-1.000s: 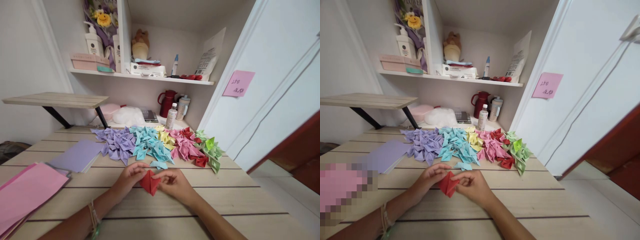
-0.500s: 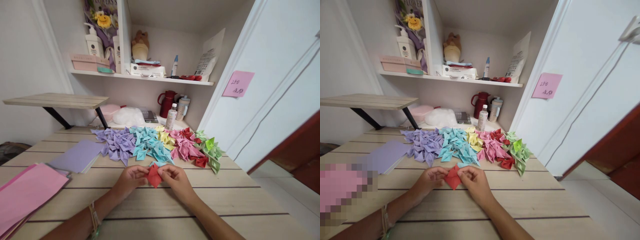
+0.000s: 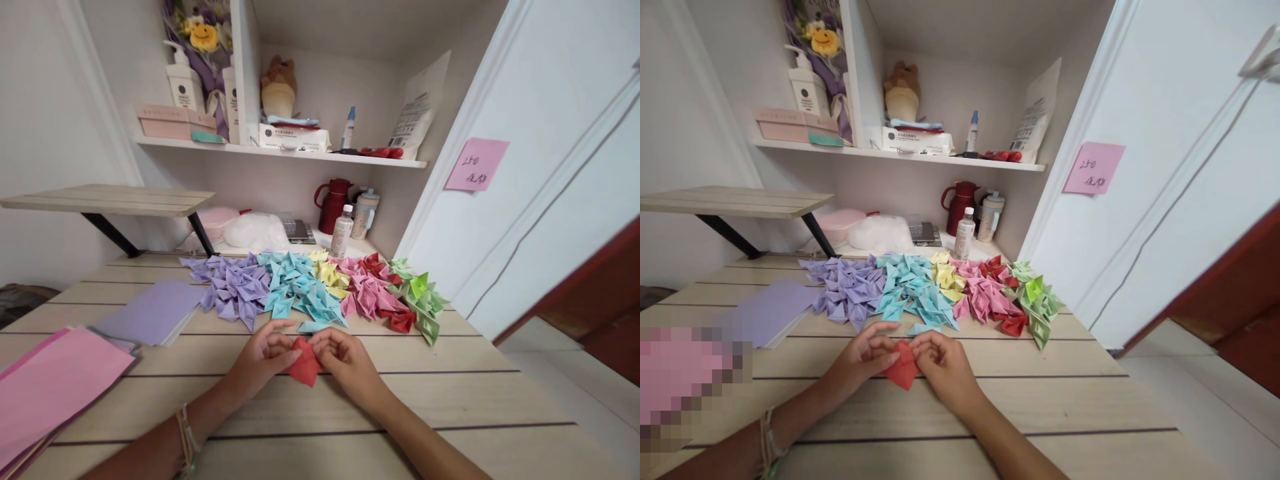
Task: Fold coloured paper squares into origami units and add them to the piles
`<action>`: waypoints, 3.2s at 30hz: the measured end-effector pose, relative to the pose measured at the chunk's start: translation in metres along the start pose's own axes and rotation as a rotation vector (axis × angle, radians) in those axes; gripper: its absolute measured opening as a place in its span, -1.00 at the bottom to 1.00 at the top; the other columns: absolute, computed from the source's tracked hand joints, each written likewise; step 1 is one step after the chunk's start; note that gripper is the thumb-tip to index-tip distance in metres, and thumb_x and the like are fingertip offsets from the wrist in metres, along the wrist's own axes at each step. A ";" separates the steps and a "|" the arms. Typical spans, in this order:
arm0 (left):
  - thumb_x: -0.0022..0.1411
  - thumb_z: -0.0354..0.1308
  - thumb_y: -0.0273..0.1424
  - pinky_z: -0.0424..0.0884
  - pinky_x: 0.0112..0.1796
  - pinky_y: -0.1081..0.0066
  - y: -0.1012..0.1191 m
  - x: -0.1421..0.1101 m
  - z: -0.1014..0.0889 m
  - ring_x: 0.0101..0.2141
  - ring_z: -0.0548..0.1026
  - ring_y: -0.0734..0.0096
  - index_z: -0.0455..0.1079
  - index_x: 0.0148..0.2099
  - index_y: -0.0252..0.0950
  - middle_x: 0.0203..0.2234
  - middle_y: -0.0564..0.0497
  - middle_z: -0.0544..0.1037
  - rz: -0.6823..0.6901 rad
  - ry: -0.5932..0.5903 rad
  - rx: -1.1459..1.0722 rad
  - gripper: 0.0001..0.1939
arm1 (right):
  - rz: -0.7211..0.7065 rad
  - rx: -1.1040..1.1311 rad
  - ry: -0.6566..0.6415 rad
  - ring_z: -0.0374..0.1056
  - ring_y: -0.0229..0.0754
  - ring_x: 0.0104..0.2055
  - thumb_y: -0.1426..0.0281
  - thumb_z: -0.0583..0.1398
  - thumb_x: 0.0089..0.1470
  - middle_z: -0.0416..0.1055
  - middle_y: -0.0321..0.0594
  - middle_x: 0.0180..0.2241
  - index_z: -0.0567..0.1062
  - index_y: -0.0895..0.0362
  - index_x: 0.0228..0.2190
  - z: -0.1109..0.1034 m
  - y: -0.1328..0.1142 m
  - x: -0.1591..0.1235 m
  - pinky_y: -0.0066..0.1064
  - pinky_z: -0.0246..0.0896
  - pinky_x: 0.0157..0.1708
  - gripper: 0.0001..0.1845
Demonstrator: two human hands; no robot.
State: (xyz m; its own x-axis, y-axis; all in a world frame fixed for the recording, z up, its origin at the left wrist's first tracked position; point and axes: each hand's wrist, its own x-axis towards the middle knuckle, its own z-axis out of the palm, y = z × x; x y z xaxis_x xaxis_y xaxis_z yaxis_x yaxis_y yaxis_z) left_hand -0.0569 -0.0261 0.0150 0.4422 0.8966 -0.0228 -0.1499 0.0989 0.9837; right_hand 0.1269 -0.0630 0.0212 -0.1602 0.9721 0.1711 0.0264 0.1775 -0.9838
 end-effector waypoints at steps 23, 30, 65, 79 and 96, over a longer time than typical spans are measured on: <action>-0.02 0.28 -0.27 0.33 -0.50 0.49 0.003 -0.001 0.006 -0.58 0.50 0.44 0.35 -0.34 -0.35 -0.59 0.03 0.54 -0.049 -0.071 0.130 -0.72 | 0.047 0.000 0.117 0.11 -0.34 -0.56 0.31 0.22 -0.07 0.21 -0.39 -0.57 0.41 0.15 -0.35 0.000 0.000 0.004 -0.51 0.02 -0.54 -0.79; -0.05 0.29 -0.23 0.38 -0.46 0.47 0.004 0.000 0.005 -0.49 0.55 0.36 0.29 -0.43 -0.33 -0.55 0.01 0.57 -0.031 0.008 0.049 -0.70 | 0.108 0.159 0.098 0.11 -0.39 -0.67 0.14 0.29 -0.14 0.23 -0.46 -0.66 0.37 0.14 -0.20 0.004 0.005 0.006 -0.55 0.01 -0.65 -0.51; 0.12 0.16 -0.27 0.31 -0.46 0.49 -0.001 -0.007 0.007 -0.55 0.44 0.46 0.28 -0.04 -0.29 -0.60 0.11 0.47 0.083 -0.039 0.221 -0.63 | -0.039 -0.097 -0.005 0.29 -0.28 -0.51 0.30 0.12 0.09 0.32 -0.34 -0.59 0.41 0.16 -0.31 0.002 -0.003 0.000 -0.48 0.17 -0.45 -0.82; 0.00 0.27 -0.27 0.38 -0.44 0.48 -0.001 0.002 0.003 -0.55 0.49 0.47 0.35 -0.35 -0.34 -0.60 0.05 0.55 0.001 -0.010 0.014 -0.74 | -0.027 0.019 -0.032 0.23 -0.32 -0.47 0.43 0.18 -0.01 0.36 -0.27 -0.48 0.45 0.20 -0.25 0.003 -0.003 0.002 -0.47 0.16 -0.39 -0.78; -0.02 0.28 -0.28 0.32 -0.48 0.56 0.005 0.000 0.005 -0.56 0.44 0.54 0.41 -0.27 -0.34 -0.61 0.08 0.54 -0.030 -0.063 0.041 -0.72 | -0.338 -0.301 0.194 0.37 -0.19 -0.29 0.60 0.14 -0.15 0.46 -0.20 -0.39 0.57 0.09 -0.46 0.006 -0.002 -0.001 -0.41 0.27 -0.28 -0.73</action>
State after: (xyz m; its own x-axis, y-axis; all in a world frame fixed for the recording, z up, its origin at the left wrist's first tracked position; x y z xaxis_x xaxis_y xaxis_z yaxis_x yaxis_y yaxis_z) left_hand -0.0537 -0.0277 0.0209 0.5007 0.8646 -0.0420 -0.1003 0.1061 0.9893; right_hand 0.1215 -0.0653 0.0225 -0.0228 0.8578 0.5135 0.2936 0.4967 -0.8168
